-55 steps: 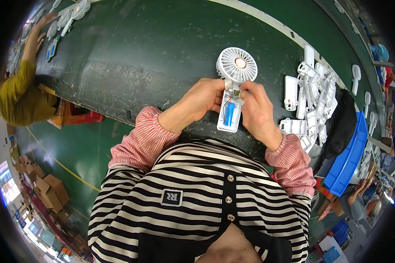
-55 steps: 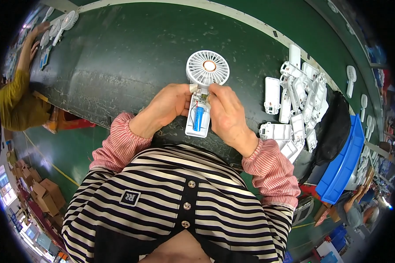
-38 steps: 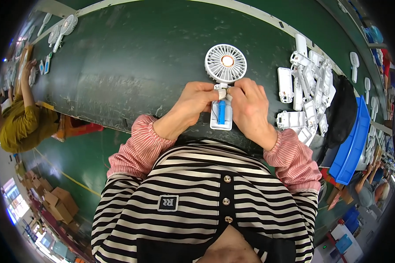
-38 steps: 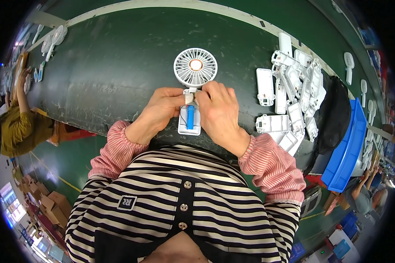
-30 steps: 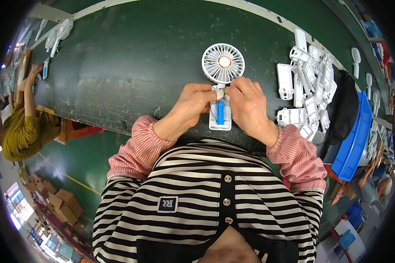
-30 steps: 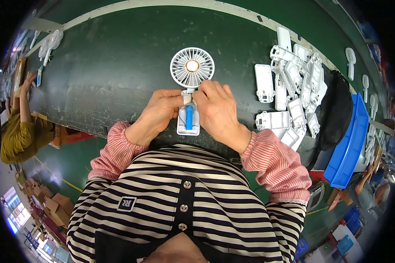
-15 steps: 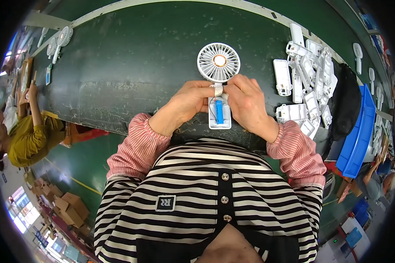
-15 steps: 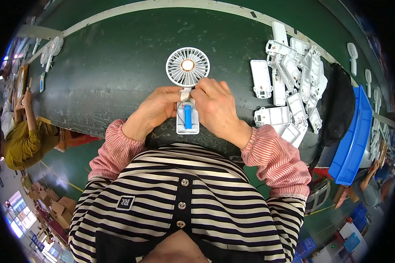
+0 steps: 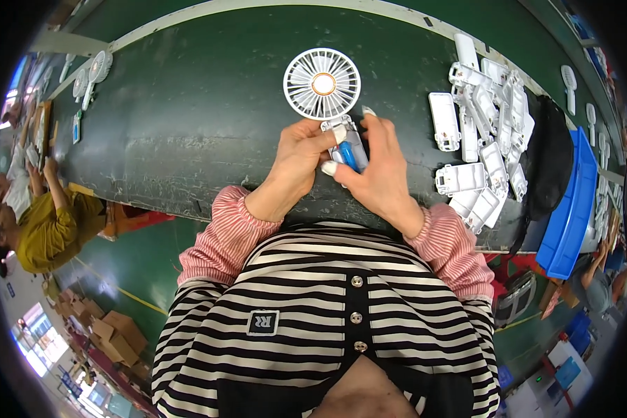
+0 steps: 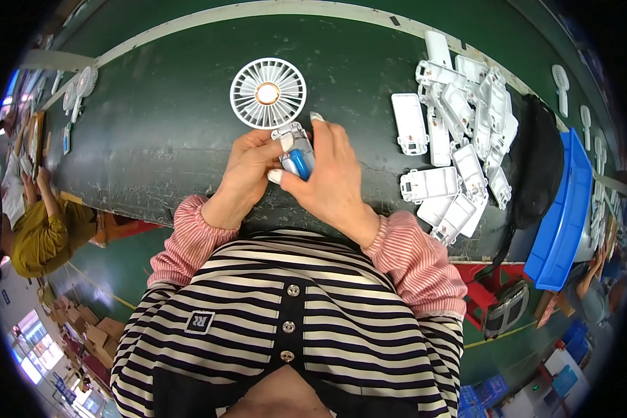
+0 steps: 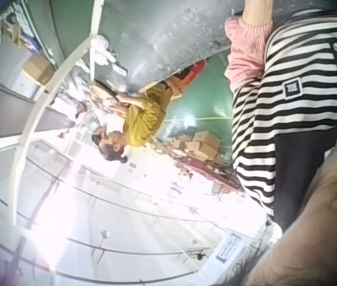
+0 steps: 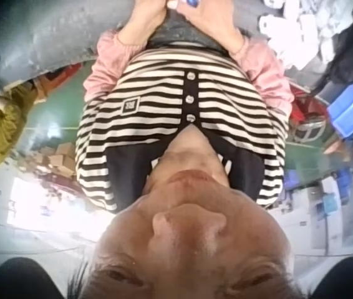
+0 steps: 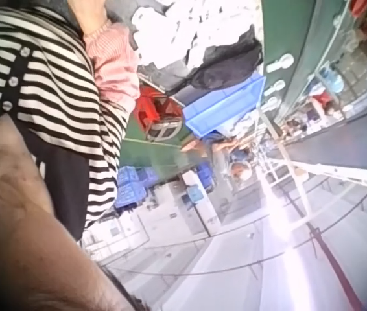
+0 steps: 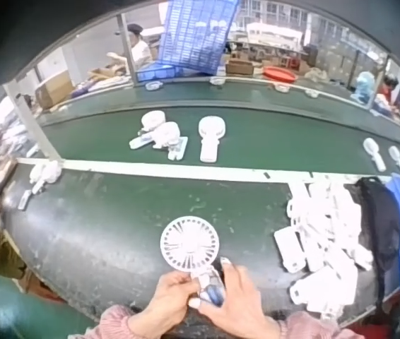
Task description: The person assembles handheld fans by positioning internal circuit boards and batteries into the fan handles, attaching handle casings by hand, and placing the assembled fans onto the conveyor belt.
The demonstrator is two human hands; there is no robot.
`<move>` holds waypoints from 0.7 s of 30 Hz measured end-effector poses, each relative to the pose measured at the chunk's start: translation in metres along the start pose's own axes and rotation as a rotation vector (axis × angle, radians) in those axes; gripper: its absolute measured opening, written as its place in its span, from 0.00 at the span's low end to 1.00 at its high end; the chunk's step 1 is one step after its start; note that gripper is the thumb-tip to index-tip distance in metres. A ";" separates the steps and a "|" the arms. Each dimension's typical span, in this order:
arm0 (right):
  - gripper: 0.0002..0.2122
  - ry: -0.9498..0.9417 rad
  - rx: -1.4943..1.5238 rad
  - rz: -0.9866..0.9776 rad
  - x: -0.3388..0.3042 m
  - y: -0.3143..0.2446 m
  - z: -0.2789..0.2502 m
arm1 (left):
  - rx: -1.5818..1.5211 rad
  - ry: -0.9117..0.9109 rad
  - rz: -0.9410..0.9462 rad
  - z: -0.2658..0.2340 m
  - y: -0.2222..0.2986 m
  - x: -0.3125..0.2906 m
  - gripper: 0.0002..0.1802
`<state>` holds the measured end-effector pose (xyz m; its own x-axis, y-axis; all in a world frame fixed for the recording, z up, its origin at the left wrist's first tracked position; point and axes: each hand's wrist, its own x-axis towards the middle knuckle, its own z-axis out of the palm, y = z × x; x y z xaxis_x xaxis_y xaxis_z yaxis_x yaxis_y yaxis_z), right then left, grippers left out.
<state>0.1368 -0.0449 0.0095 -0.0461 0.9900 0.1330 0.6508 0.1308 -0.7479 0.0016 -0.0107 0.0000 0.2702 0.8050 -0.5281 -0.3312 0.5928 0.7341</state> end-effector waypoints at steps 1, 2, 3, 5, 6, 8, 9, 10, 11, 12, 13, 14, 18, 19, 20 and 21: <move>0.35 -0.013 0.023 0.046 0.002 -0.002 0.002 | -0.021 -0.005 0.031 0.001 -0.001 -0.001 0.09; 0.33 0.026 -0.006 0.014 0.004 0.000 0.006 | -0.042 -0.004 0.067 0.001 0.000 -0.001 0.08; 0.33 0.027 -0.005 0.012 0.003 0.003 0.009 | -0.046 -0.004 0.068 0.001 0.000 -0.002 0.08; 0.30 0.047 0.072 0.033 0.002 0.008 0.011 | -0.057 -0.010 0.038 -0.001 -0.001 -0.002 0.08; 0.30 0.021 0.129 0.087 0.002 0.008 0.010 | -0.069 -0.016 0.006 -0.001 -0.001 -0.002 0.08; 0.30 0.008 0.230 0.108 0.000 0.014 0.014 | -0.090 -0.001 0.019 0.002 0.002 -0.005 0.08; 0.30 -0.001 0.330 0.132 0.000 0.017 0.015 | -0.110 0.009 0.030 0.003 0.002 -0.007 0.08; 0.30 0.001 0.328 0.133 0.001 0.018 0.013 | -0.110 0.007 0.029 0.003 0.001 -0.007 0.08; 0.30 -0.063 0.455 0.216 0.003 0.018 0.012 | -0.099 -0.015 0.054 0.002 -0.001 -0.007 0.08; 0.31 -0.126 0.582 0.299 0.004 0.018 0.010 | -0.088 -0.038 0.078 0.000 -0.004 -0.008 0.09; 0.31 -0.124 0.581 0.299 0.005 0.016 0.008 | -0.087 -0.041 0.078 -0.002 -0.006 -0.009 0.09; 0.31 -0.172 0.633 0.345 0.006 0.013 0.006 | -0.072 -0.080 0.111 -0.006 -0.008 -0.012 0.10; 0.33 -0.221 0.594 0.368 0.004 0.011 0.003 | -0.064 -0.097 0.157 -0.008 -0.010 -0.012 0.11; 0.33 -0.199 0.555 0.339 0.003 0.010 0.002 | -0.052 -0.075 0.144 -0.007 -0.009 -0.011 0.10; 0.33 -0.203 0.555 0.337 -0.001 0.011 0.001 | -0.054 -0.071 0.146 -0.007 -0.007 -0.011 0.10; 0.33 -0.110 0.528 0.203 -0.005 0.012 -0.002 | -0.020 -0.031 0.137 -0.007 -0.005 -0.010 0.10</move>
<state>0.1461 -0.0482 0.0013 -0.0567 0.9940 -0.0939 0.1898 -0.0816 -0.9784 -0.0053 -0.0211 -0.0014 0.2485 0.8776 -0.4101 -0.3848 0.4779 0.7896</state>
